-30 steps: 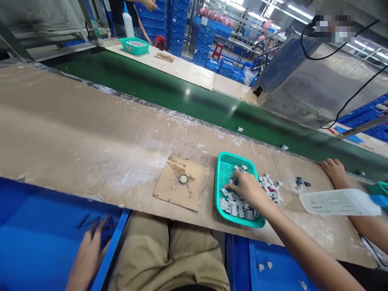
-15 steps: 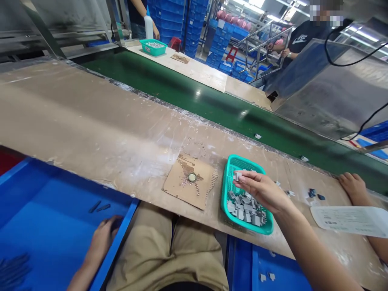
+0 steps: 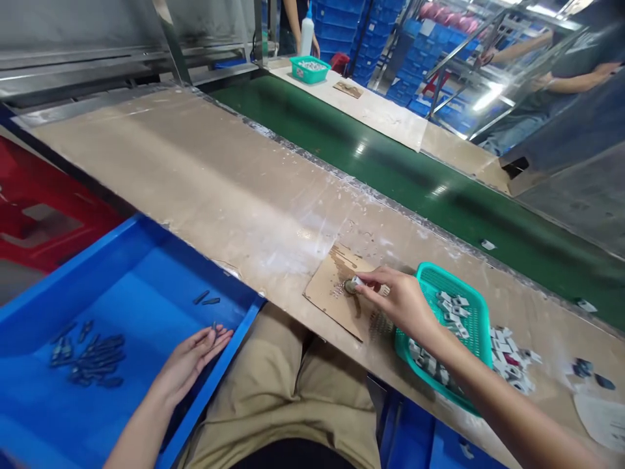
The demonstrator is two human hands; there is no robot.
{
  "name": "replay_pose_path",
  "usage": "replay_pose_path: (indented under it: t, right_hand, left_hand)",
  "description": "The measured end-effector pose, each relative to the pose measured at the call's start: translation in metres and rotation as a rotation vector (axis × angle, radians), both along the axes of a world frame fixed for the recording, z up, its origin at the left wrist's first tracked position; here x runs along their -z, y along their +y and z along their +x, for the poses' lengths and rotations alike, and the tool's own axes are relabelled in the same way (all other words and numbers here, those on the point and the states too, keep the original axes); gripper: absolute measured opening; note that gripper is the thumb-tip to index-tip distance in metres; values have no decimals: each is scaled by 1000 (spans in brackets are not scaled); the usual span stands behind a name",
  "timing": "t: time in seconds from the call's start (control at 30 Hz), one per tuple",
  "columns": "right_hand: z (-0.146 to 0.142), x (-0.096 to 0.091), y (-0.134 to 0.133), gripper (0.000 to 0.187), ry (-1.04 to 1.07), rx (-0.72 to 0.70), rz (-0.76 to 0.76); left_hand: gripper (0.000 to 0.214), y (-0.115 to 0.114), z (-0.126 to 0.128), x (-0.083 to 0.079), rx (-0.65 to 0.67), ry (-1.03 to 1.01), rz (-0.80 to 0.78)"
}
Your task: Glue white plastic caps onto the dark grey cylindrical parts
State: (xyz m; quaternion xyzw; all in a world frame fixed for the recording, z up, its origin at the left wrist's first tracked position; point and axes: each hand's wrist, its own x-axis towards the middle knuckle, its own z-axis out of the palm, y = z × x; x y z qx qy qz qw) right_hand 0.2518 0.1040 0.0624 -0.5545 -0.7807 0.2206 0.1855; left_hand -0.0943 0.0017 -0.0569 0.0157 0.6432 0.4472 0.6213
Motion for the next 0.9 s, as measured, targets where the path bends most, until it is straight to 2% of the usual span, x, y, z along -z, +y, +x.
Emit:
replay_pose_path:
  t: [0.13, 0.27, 0.37, 0.47, 0.53, 0.67, 0.77, 0.9]
  right_hand:
    - [-5, 12, 4, 25, -95, -42, -3]
    - [-5, 14, 4, 25, -82, -23, -31]
    - [-5, 4, 0, 27, 110, 126, -185]
    - [-7, -12, -7, 34, 403, 274, -407]
    - [-9, -22, -16, 34, 547, 300, -497]
    - [-18, -39, -36, 30, 707, 289, -654]
    - [-25, -48, -48, 28, 755, 265, -701]
    - [-31, -53, -55, 28, 726, 246, -647]
  left_hand:
    - [13, 1, 2, -21, -85, -28, 64]
    - [14, 2, 8, -34, -74, -41, 138]
    - [28, 6, 29, -48, 10, -142, 241]
    - [33, 13, 63, -65, 133, -276, 335]
    - [32, 20, 88, -73, 185, -359, 370]
    - [33, 30, 128, -81, 206, -488, 420]
    - [32, 32, 143, -85, 226, -537, 410]
    - [31, 30, 153, -90, 275, -561, 420]
